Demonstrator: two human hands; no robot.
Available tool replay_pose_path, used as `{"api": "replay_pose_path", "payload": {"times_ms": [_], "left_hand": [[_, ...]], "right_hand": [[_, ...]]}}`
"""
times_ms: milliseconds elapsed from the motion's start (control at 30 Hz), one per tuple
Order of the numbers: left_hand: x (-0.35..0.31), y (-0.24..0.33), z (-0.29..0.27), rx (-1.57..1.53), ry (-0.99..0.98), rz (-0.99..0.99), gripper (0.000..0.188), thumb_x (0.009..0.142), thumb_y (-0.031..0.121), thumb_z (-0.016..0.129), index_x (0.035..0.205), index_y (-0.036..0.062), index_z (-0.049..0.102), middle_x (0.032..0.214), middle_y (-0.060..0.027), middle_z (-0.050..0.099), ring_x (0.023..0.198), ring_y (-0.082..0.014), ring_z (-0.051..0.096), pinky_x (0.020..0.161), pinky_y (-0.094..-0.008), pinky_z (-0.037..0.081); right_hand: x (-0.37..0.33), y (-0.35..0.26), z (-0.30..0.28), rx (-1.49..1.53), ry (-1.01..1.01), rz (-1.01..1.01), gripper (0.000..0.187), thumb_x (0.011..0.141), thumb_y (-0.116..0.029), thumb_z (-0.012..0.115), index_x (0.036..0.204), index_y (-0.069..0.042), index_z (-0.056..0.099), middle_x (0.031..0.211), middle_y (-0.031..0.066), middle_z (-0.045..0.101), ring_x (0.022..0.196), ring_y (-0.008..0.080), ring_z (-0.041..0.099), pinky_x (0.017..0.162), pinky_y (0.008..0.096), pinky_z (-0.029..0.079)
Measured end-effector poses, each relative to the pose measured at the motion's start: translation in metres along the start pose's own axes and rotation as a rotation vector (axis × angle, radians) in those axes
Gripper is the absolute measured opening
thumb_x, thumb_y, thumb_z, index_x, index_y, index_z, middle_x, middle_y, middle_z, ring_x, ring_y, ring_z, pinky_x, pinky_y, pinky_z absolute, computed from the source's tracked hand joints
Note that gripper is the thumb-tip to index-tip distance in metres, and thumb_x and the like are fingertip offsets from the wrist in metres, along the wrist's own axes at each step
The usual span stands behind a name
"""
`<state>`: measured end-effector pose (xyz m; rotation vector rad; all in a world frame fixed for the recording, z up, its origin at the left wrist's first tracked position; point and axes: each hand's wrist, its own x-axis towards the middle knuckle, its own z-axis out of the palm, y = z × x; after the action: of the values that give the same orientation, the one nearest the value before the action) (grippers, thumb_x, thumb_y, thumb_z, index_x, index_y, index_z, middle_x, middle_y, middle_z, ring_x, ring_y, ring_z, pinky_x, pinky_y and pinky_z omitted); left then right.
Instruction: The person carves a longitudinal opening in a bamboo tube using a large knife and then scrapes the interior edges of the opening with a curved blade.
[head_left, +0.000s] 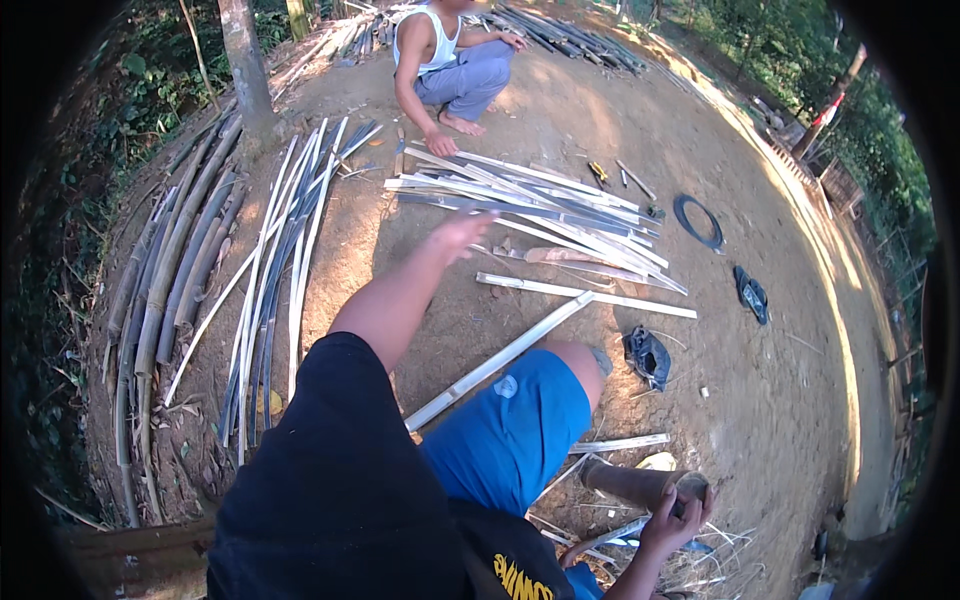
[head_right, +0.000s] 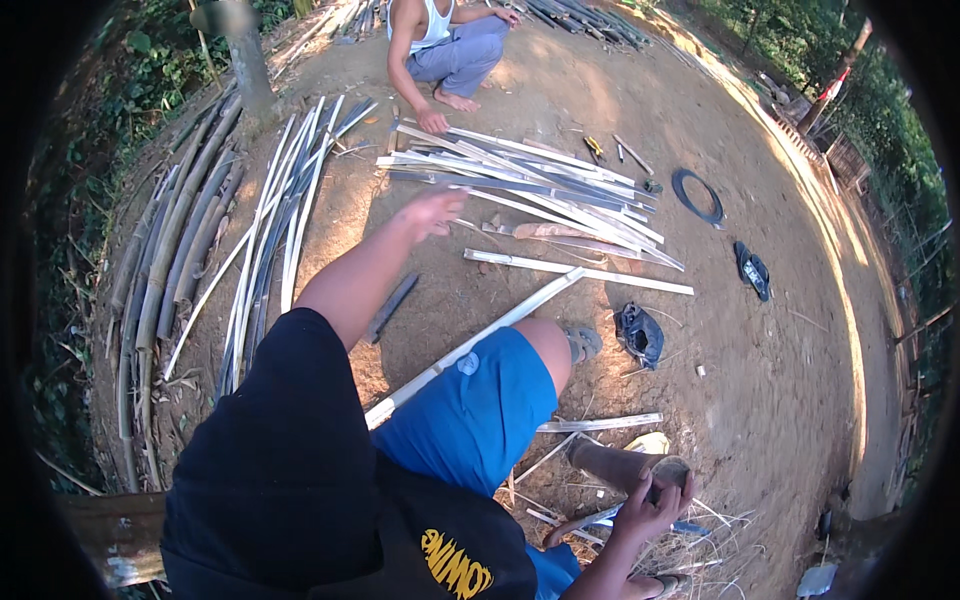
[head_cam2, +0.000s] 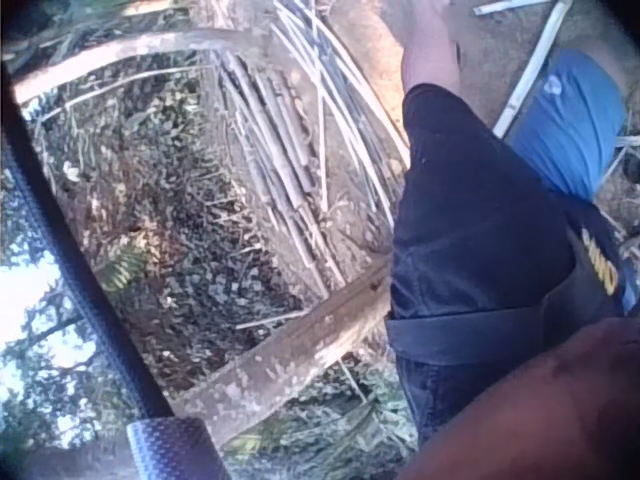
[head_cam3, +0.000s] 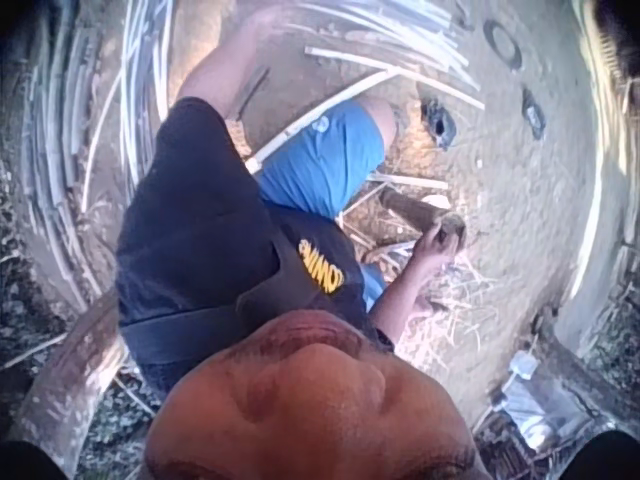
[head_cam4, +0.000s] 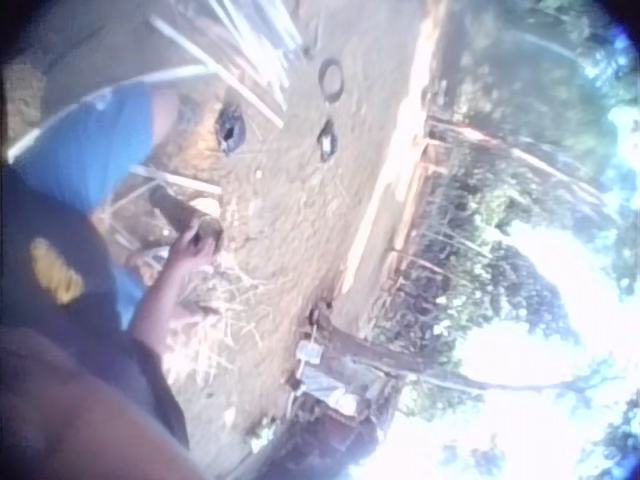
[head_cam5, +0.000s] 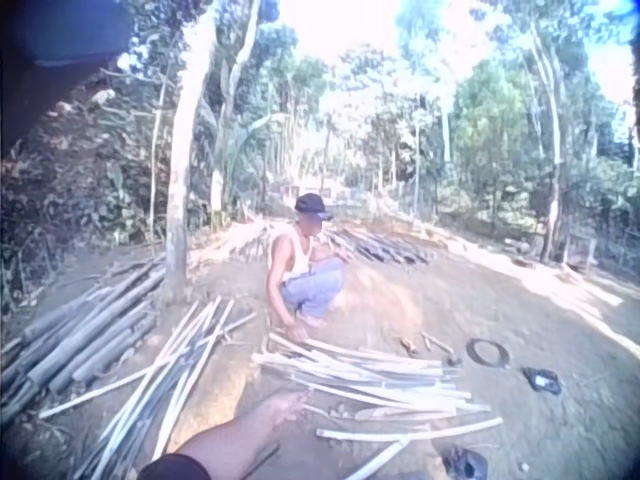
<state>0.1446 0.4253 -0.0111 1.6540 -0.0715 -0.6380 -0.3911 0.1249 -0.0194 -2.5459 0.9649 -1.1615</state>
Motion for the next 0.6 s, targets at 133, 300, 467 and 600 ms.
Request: {"api": "replay_pose_path", "payload": {"times_ms": [133, 300, 467, 600], "left_hand": [[0.016, -0.035, -0.076, -0.011, 0.261, -0.068, 0.095, 0.095, 0.044, 0.065, 0.163, 0.0221, 0.003, 0.157, -0.0190, 0.040, 0.143, -0.0374, 0.040, 0.112, -0.0597, 0.032], [0.030, -0.049, -0.107, 0.023, 0.330, -0.131, 0.086, 0.098, 0.028, 0.061, 0.163, 0.0261, 0.005, 0.147, -0.0133, 0.055, 0.138, -0.0331, 0.049, 0.109, -0.0597, 0.034], [0.054, -0.055, -0.124, 0.039, 0.348, -0.115, 0.083, 0.095, 0.022, 0.062, 0.163, 0.0248, 0.014, 0.129, -0.0092, 0.065, 0.121, -0.0278, 0.060, 0.103, -0.0566, 0.039], [0.066, -0.054, -0.130, 0.067, 0.380, -0.091, 0.085, 0.092, 0.022, 0.066, 0.162, 0.0217, 0.017, 0.127, -0.0104, 0.065, 0.118, -0.0265, 0.062, 0.101, -0.0559, 0.041]], "right_hand": [[0.000, -0.007, 0.001, -0.005, -0.023, -0.078, 0.025, 0.087, -0.016, 0.071, 0.074, -0.001, 0.056, 0.096, 0.0204, 0.066, 0.129, 0.0429, 0.052, 0.107, 0.0586, 0.039], [0.002, -0.011, 0.003, -0.007, -0.060, -0.110, 0.028, 0.089, -0.019, 0.070, 0.074, -0.001, 0.055, 0.089, 0.0185, 0.064, 0.129, 0.0457, 0.051, 0.107, 0.0602, 0.038], [0.008, -0.016, 0.005, -0.033, -0.136, -0.100, 0.032, 0.091, -0.024, 0.069, 0.075, 0.000, 0.055, 0.107, 0.0272, 0.063, 0.129, 0.0439, 0.050, 0.104, 0.0558, 0.040], [0.012, -0.029, 0.006, -0.094, -0.169, -0.082, 0.032, 0.091, -0.023, 0.069, 0.074, 0.001, 0.055, 0.116, 0.0307, 0.063, 0.130, 0.0428, 0.050, 0.103, 0.0538, 0.041]]}}
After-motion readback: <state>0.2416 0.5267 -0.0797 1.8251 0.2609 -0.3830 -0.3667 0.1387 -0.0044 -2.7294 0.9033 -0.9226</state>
